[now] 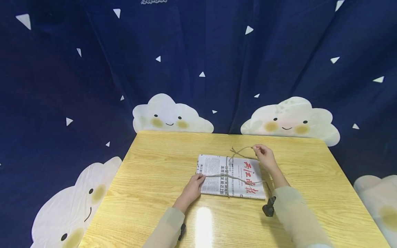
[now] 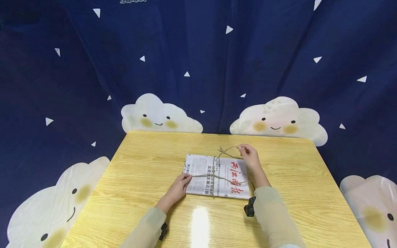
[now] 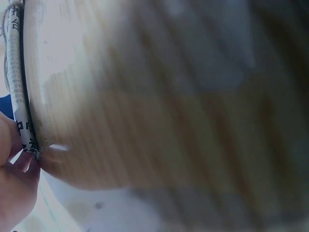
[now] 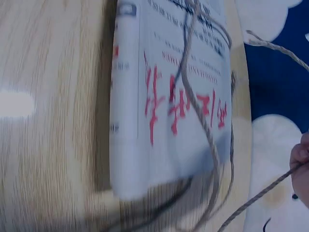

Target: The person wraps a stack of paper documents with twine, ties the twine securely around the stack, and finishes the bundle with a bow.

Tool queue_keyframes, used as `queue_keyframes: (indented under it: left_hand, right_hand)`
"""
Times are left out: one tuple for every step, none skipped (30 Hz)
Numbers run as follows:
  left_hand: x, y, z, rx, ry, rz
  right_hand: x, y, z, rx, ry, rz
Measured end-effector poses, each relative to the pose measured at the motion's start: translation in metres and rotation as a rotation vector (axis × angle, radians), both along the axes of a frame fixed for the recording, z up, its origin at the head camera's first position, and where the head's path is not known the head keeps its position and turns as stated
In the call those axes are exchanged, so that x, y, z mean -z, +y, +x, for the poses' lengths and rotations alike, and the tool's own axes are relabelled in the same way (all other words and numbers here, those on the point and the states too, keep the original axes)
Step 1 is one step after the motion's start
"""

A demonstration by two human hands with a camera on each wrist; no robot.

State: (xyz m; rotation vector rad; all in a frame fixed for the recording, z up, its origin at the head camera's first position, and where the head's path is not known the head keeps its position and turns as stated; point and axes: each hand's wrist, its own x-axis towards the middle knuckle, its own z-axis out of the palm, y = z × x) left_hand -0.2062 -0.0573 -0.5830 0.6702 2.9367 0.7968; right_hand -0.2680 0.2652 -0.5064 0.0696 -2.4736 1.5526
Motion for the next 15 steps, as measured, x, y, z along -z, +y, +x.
queue_keyframes:
  left_hand:
    - [0.0,0.0,0.0,-0.001,0.0,-0.001]
    - [-0.001,0.0,0.0,-0.001,-0.002,-0.002]
    - [-0.001,0.0,0.0,-0.001,-0.004,-0.001]
    - [-0.001,0.0,0.0,0.0,-0.005,0.0]
    - [-0.001,0.0,0.0,0.001,-0.006,0.001]
    - [-0.001,0.0,-0.001,0.003,-0.002,0.0]
    - [-0.001,0.0,-0.001,0.004,-0.003,-0.001]
    - [-0.001,0.0,-0.001,0.005,-0.003,0.001]
    - [-0.001,0.0,0.0,0.004,-0.001,0.002]
    - [-0.001,0.0,-0.001,0.004,0.001,0.002]
    - [0.0,0.0,-0.001,0.003,0.001,0.001]
    - [-0.001,0.0,0.0,0.002,0.003,0.002]
    - [-0.001,0.0,0.0,0.002,0.003,0.005]
    - [0.0,0.0,0.0,0.002,0.006,0.006]
    - [0.0,0.0,0.0,0.003,0.009,0.004]
  right_hand:
    - [0.001,-0.004,-0.002,-0.026,-0.019,0.005]
    - [0.001,-0.009,-0.003,-0.049,-0.038,0.011]
    - [0.002,-0.013,-0.005,-0.072,-0.058,0.023]
    - [0.004,-0.017,-0.007,-0.088,-0.074,0.039]
    - [0.005,-0.02,-0.009,-0.107,-0.083,0.06]
    - [0.006,-0.023,-0.01,-0.122,-0.094,0.082]
    - [0.007,-0.026,-0.011,-0.138,-0.105,0.1]
    - [0.008,-0.029,-0.012,-0.148,-0.109,0.126]
    - [0.008,-0.031,-0.013,-0.152,-0.119,0.157]
    - [0.01,-0.034,-0.014,-0.153,-0.125,0.189]
    - [0.011,-0.036,-0.014,-0.152,-0.132,0.221]
    - [0.012,-0.038,-0.015,-0.144,-0.143,0.252]
    - [0.014,-0.04,-0.015,-0.134,-0.146,0.288]
    - [0.015,-0.042,-0.016,-0.122,-0.147,0.327]
    - [0.017,-0.044,-0.016,-0.111,-0.148,0.367]
